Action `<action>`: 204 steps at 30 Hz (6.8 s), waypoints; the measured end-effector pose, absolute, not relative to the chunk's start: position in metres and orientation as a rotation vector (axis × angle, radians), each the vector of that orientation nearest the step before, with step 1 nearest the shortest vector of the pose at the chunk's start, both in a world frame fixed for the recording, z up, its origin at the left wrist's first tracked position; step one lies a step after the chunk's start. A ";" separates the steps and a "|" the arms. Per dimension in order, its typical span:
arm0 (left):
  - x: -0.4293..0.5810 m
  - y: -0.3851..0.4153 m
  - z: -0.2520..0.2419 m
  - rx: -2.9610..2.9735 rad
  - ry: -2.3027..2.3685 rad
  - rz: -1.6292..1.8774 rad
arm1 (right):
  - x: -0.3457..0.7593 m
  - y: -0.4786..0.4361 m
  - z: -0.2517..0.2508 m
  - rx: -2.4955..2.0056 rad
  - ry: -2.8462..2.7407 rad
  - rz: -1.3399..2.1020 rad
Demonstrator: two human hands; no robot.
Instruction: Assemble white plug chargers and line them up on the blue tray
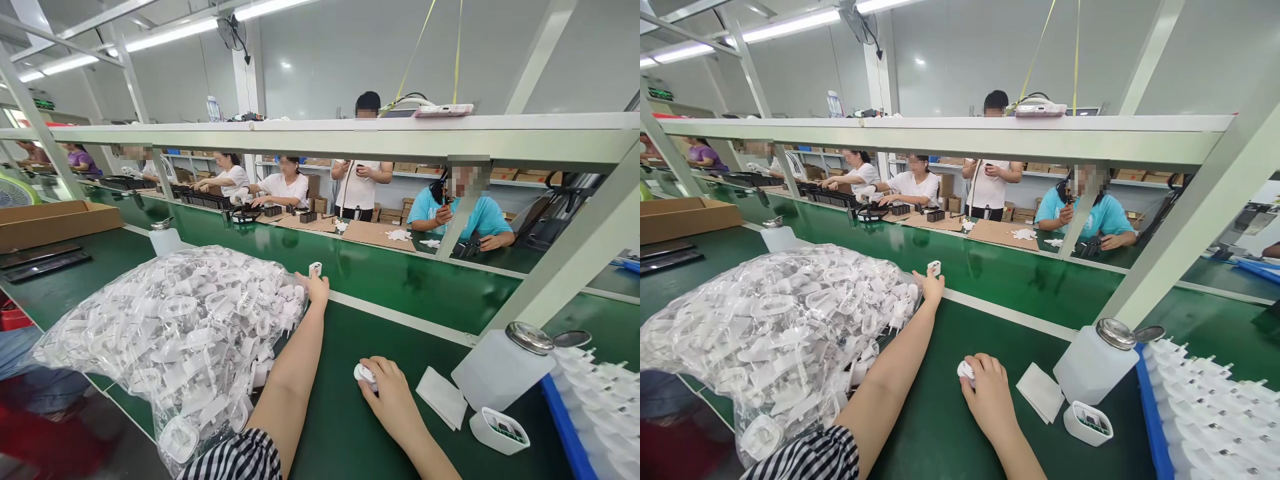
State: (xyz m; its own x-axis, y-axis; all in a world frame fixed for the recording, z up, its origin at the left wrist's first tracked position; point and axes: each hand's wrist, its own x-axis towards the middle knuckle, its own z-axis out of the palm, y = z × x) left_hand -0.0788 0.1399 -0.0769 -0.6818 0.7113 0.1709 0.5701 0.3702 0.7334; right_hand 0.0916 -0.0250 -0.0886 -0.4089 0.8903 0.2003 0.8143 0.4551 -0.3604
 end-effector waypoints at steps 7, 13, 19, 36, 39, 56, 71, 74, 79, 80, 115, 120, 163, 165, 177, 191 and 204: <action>-0.085 0.151 -0.085 1.447 2.328 0.944 | 0.093 -0.026 -0.091 -1.407 -2.309 0.264; -0.077 0.146 -0.082 1.746 2.222 0.912 | 0.095 -0.017 -0.095 -1.432 -2.168 0.346; -0.056 0.124 -0.076 1.935 2.065 1.081 | 0.097 -0.016 -0.091 -1.398 -2.003 0.535; -0.033 0.008 -0.083 1.604 1.157 0.895 | 0.109 -0.020 -0.078 -1.274 -1.492 0.793; -0.036 -0.003 -0.090 1.675 0.973 0.869 | 0.111 -0.025 -0.070 -1.269 -1.572 0.740; -0.038 -0.007 -0.089 1.505 0.868 0.981 | 0.103 -0.020 -0.071 -1.342 -1.866 0.665; -0.038 -0.006 -0.092 1.476 0.866 1.014 | 0.100 -0.016 -0.075 -1.420 -1.820 0.668; -0.039 -0.006 -0.091 1.488 0.864 1.003 | 0.101 -0.016 -0.075 -1.417 -1.818 0.672; -0.043 -0.005 -0.087 1.474 0.888 0.960 | 0.110 -0.018 -0.068 -1.416 -1.790 0.694; -0.044 -0.004 -0.086 1.478 0.922 0.967 | 0.113 -0.018 -0.067 -1.420 -1.796 0.684; -0.032 0.000 -0.026 2.465 1.474 0.186 | 0.108 -0.027 -0.041 -1.664 -2.289 0.400; -0.044 -0.017 -0.028 2.403 1.260 0.245 | 0.109 -0.042 -0.045 -1.565 -2.300 0.510; -0.005 -0.055 0.060 2.292 0.737 2.133 | 0.056 -0.052 0.070 -0.653 -0.982 0.794; -0.004 -0.052 0.057 2.241 0.774 2.125 | 0.060 -0.050 0.067 -0.692 -0.964 0.611; -0.019 -0.049 0.063 2.490 0.581 2.121 | 0.066 -0.057 0.071 -0.484 -1.154 0.589; -0.017 -0.047 0.050 1.770 0.667 2.449 | 0.042 -0.063 0.060 -0.523 -1.230 0.313; -0.015 -0.056 0.052 2.006 0.814 2.470 | 0.046 -0.062 0.059 -0.530 -1.181 0.263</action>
